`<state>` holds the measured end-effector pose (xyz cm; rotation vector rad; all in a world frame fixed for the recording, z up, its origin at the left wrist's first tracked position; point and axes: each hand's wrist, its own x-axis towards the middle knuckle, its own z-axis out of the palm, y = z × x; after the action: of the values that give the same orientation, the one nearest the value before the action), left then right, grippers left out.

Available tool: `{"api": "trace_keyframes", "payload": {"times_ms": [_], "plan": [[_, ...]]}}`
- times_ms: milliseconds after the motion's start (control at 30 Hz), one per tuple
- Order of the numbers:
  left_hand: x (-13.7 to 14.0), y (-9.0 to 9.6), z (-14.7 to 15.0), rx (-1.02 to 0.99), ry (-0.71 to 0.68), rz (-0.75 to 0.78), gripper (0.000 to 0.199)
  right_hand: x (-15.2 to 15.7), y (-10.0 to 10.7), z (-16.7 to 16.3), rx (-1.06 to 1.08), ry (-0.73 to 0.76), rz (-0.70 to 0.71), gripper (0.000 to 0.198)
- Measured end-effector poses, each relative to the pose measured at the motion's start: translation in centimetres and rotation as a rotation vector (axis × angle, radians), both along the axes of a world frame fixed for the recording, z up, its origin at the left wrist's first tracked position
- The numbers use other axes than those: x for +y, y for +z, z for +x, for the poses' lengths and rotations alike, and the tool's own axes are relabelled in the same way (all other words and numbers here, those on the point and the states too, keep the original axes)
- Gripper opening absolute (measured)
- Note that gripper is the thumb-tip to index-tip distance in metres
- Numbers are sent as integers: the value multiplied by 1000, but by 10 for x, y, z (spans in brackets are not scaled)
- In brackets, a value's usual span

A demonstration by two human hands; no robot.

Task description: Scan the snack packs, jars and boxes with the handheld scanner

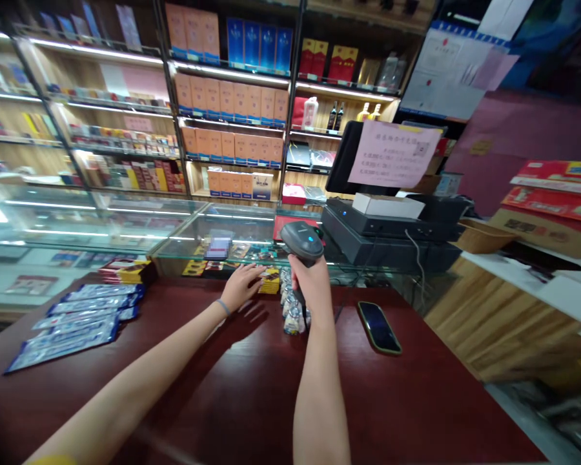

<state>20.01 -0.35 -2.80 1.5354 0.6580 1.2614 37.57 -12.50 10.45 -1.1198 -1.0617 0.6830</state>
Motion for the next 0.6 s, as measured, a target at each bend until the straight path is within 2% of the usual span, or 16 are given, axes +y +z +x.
{"api": "trace_keyframes", "payload": {"times_ms": [133, 267, 367, 500, 600], "plan": [[3, 19, -50, -112, 106, 12, 33, 5, -2, -22, -24, 25, -21, 27], [12, 34, -110, -60, 254, 132, 32, 11, -6, -48, -97, 52, -29, 27], [16, 41, -159, -24, 359, 154, 32, 15, -11, -67, -164, 65, -48, 27], [19, 42, -225, -99, 490, 98, 30, 17, -20, -91, -232, 86, -57, 27], [24, 31, -269, 102, 604, 233, 32, 17, -27, -110, -293, 123, -59, 27]]}}
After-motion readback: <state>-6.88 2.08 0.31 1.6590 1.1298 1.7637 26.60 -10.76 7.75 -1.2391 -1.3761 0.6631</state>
